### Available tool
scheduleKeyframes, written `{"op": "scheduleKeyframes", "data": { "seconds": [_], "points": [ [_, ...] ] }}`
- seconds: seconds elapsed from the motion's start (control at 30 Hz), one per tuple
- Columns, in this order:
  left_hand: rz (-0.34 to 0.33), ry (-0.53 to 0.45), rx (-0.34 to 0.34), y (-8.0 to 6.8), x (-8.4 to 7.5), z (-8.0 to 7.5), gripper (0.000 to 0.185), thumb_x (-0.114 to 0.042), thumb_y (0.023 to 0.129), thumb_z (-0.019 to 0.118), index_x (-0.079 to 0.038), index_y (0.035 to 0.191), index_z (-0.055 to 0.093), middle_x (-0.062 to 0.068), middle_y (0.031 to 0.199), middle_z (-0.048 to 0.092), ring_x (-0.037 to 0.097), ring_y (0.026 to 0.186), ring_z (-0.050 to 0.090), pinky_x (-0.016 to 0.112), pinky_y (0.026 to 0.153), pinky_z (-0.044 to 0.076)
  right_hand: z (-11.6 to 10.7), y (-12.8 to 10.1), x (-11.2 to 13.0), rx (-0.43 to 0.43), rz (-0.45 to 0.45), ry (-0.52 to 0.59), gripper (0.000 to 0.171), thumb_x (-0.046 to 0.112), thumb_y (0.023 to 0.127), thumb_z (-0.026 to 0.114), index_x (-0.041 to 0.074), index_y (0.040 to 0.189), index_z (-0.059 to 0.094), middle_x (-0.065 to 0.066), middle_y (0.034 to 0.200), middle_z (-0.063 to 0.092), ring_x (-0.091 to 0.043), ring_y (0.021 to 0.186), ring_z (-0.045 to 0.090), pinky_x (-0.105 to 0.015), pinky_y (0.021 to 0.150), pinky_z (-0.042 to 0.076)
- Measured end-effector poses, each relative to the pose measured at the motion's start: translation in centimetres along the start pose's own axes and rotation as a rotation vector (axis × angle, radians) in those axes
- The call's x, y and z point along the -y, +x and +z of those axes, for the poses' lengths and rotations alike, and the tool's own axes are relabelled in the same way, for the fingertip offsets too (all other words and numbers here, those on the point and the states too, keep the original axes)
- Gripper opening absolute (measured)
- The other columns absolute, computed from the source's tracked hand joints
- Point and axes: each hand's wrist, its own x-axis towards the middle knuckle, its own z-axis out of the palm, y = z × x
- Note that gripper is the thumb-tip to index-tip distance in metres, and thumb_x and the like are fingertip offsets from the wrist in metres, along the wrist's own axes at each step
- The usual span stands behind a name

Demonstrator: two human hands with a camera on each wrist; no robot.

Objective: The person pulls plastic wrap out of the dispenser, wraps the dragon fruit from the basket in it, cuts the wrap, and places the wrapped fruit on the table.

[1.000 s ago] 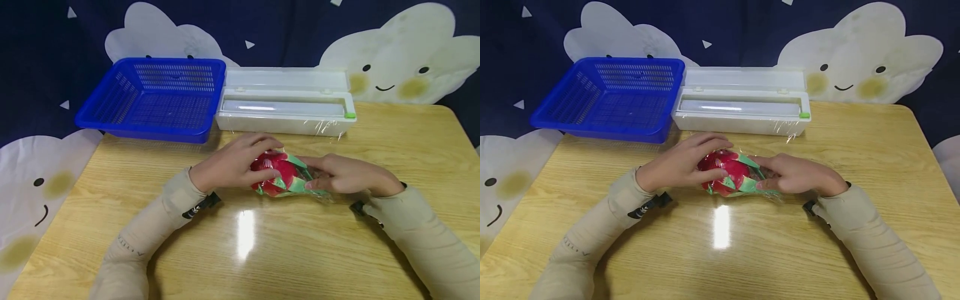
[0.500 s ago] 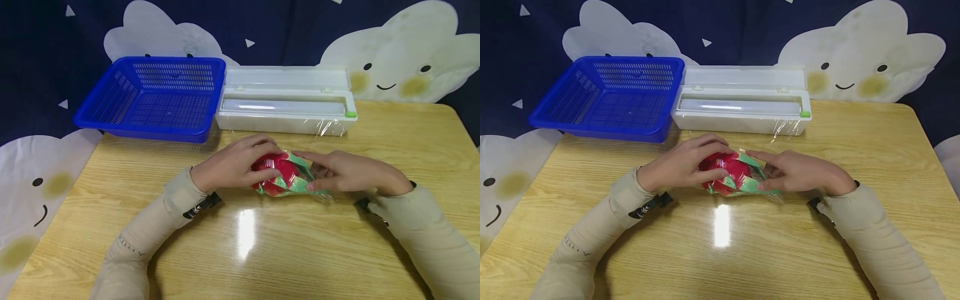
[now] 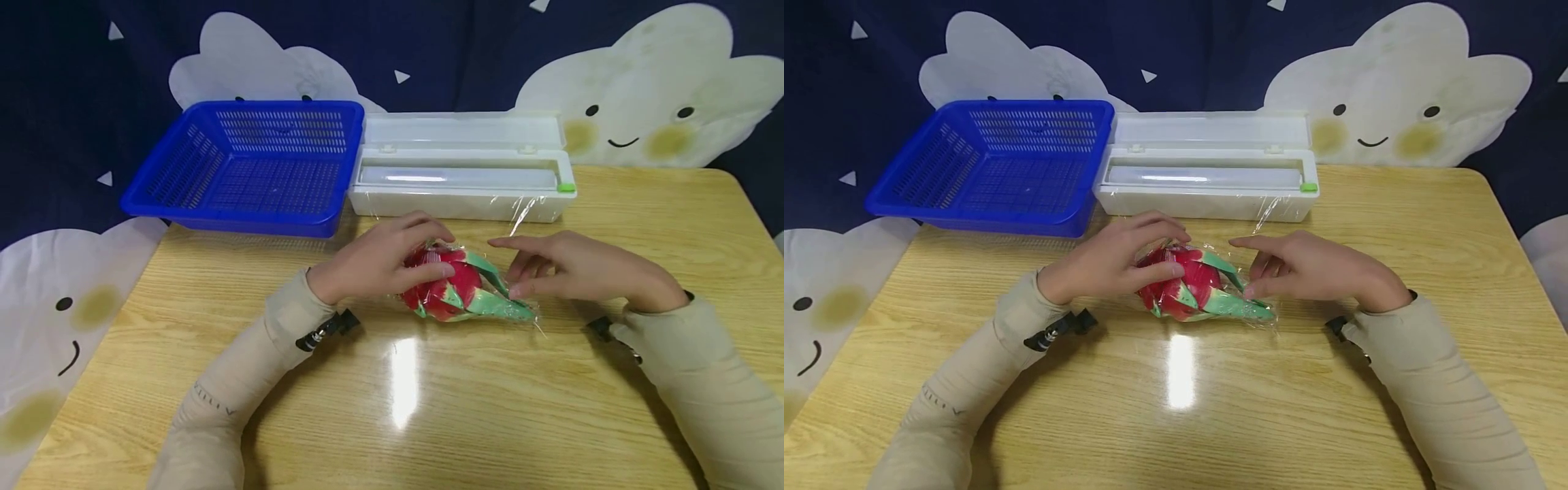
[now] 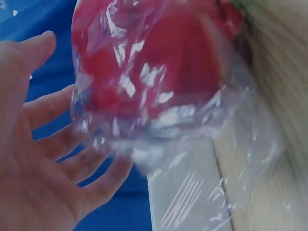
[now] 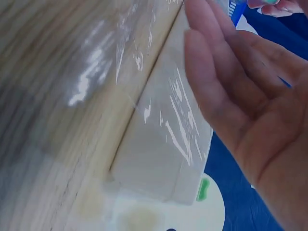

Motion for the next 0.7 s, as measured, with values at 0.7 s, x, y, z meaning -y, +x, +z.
{"op": "scheduleKeyframes", "data": {
  "seconds": [0.7],
  "points": [
    [-0.146, 0.044, -0.162, 2.6, 2.2, -2.2, 0.032, -0.034, 0.104, 0.061, -0.009, 0.122, 0.071, 0.008, 0.126, 0.072, 0.026, 0.122, 0.066, 0.039, 0.107, 0.053, -1.7, -1.1, -1.8, -0.676, 0.142, -0.021, 0.022, 0.023, 0.095, 0.075, 0.017, 0.116, 0.078, 0.015, 0.088, 0.077, 0.021, 0.080, 0.063, -0.007, 0.066, 0.046]
  ]
}}
